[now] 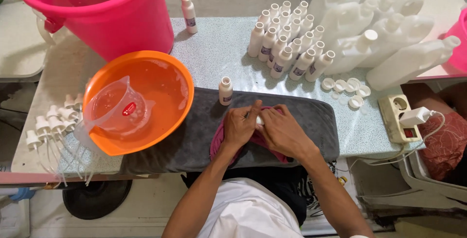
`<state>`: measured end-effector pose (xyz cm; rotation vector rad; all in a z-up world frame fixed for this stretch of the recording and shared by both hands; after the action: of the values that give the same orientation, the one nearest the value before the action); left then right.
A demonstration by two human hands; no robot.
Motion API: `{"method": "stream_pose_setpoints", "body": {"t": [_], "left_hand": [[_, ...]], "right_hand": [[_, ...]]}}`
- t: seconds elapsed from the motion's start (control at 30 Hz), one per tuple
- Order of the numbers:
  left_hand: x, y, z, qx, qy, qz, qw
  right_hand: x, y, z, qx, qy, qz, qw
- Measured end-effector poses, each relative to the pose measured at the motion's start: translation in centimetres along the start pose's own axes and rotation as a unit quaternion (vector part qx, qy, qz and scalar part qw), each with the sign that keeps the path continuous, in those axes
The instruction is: The person wipes a small white bottle with a cloth, then picks up a spray nozzle and attaches it to the bottle. The person continues to wipe the bottle and nozzle assembly. Multiple similar bottles and caps are visible on the table.
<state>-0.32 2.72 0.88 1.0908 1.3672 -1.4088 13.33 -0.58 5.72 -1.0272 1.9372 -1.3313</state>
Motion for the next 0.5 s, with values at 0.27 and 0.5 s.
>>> {"method": "stream_pose_setpoints", "body": {"t": [0.27, 0.5], "left_hand": [[0.4, 0.1, -0.6, 0.052, -0.023, 0.001, 0.998], [2.9, 0.7, -1.7, 0.050, 0.006, 0.033, 0.998]], "right_hand": [[-0.8, 2.5, 1.0, -0.015, -0.019, 0.013, 1.000], [-1.1, 2.1, 0.4, -0.021, -0.058, -0.029, 0.998]]}}
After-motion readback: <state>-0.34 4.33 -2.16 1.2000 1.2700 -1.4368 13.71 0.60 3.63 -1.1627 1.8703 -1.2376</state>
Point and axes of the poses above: each hand's wrist, its own z-axis away from the middle knuckle, its own y-axis out of the palm, x = y × z, the point moved 3 cm from there along -z, towards the middle knuckle, and after that the axes turned 13 degrees about -y, right-handed, at the moved point
